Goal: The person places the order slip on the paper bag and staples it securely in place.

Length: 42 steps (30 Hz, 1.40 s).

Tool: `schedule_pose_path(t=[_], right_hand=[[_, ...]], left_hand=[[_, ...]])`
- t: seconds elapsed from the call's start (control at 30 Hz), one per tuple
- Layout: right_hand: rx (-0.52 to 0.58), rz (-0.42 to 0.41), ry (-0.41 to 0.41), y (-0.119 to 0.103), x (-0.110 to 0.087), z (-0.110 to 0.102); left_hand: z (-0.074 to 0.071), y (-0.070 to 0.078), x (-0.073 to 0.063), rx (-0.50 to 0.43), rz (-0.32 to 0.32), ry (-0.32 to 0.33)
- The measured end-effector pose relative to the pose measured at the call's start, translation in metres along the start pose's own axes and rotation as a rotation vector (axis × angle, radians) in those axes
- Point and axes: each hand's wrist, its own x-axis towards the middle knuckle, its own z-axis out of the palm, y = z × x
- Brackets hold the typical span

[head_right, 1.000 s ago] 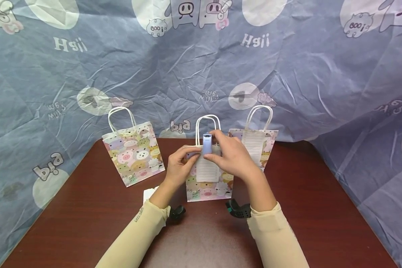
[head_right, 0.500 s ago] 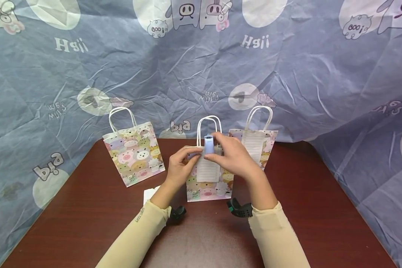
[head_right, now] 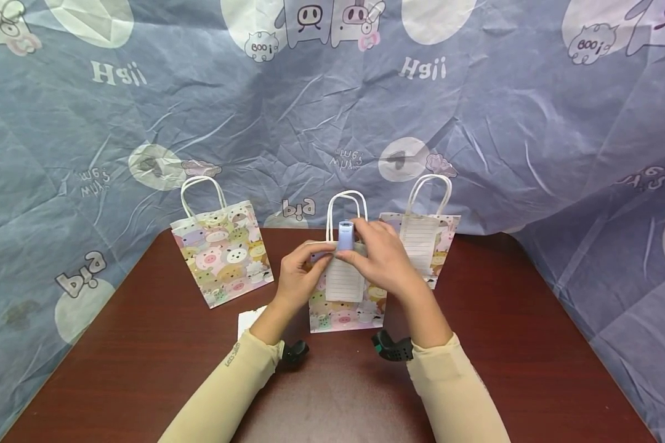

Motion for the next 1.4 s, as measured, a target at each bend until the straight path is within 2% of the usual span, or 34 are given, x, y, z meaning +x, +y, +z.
schedule_pose_path(t=[0.13, 0.37, 0.53, 0.93, 1.4], right_hand=[[0.001, -0.029, 0.040, 0.002, -0.001, 0.004], [-0.024, -0.128, 0.142, 0.006, -0.004, 0.013], [-0.023, -0.151, 0.188, 0.008, -0.007, 0.017], [-0.021, -0.202, 0.252, 0.011, -0.006, 0.024], [-0.003, -0.201, 0.283, 0.013, -0.006, 0.028]], left_hand=[[0.000, 0.000, 0.000, 0.001, 0.000, 0.005], [0.002, -0.001, -0.001, 0.000, 0.012, 0.024], [0.002, 0.000, -0.001, -0.003, 0.018, 0.022], [0.002, 0.001, -0.002, 0.016, -0.014, 0.023], [0.003, 0.002, -0.002, -0.005, -0.036, 0.011]])
